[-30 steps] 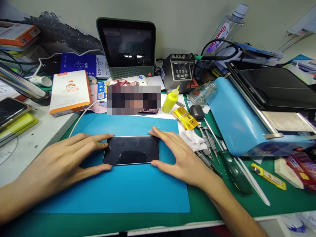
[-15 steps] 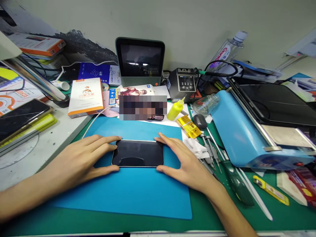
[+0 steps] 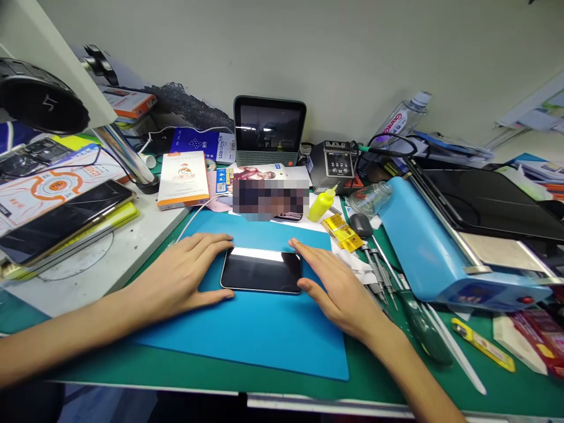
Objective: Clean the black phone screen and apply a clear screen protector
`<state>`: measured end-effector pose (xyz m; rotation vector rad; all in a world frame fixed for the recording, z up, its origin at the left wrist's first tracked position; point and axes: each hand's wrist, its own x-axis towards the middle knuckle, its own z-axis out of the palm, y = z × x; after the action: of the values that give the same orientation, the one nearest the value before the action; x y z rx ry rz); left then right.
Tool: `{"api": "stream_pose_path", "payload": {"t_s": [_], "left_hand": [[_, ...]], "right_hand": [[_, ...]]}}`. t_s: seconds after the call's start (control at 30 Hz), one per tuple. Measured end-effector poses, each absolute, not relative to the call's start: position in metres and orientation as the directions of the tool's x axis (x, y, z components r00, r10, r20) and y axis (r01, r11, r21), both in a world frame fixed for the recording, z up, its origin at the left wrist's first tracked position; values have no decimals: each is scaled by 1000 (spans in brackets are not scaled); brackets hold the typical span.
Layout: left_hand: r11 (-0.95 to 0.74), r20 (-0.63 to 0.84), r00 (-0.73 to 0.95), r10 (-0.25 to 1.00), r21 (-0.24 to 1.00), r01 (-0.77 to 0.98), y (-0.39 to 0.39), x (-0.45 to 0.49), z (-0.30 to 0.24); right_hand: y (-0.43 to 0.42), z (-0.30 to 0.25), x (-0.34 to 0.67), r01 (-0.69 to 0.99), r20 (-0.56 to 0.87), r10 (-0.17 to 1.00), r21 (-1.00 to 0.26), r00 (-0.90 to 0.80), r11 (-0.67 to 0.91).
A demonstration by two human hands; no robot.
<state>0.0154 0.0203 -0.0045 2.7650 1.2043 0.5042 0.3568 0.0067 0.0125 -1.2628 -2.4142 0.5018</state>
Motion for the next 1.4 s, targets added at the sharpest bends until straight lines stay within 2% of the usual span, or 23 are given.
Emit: {"api": "stream_pose_path", "payload": {"t_s": [0.17,0.27,0.37,0.53,0.73,1.07,1.17,1.27,1.4], "left_hand": [[-636,252,590,768,179,751,15,17,-9],[-634,243,591,769,169,755,14,18,-8],[-634,231,596,769,166,755,14,18,-6],[-640,215,605,767,174,749,15,18,-4],[-631,213,596,774,187,753,14,18,-5],[-638,209,603,770,243,731,17,14,-8],[-651,200,619,759,239,721,18,12,-7],[-656,201,625,755,225,720,18,12,-6],[-657,193,628,754,207,725,17,13,-6]], "right_hand": [[5,39,316,661,281,770,-396,-573,637],[13,44,286,598,271,659,-280,-702,751],[28,41,269,581,234,617,-209,-751,787],[41,31,263,574,173,607,-208,-776,792],[32,25,264,529,179,559,-188,-810,827],[17,38,263,381,204,443,-284,-873,880],[19,36,267,369,233,459,-343,-857,864],[24,32,274,436,310,557,-380,-770,816],[28,28,278,550,298,639,-333,-709,766]]}}
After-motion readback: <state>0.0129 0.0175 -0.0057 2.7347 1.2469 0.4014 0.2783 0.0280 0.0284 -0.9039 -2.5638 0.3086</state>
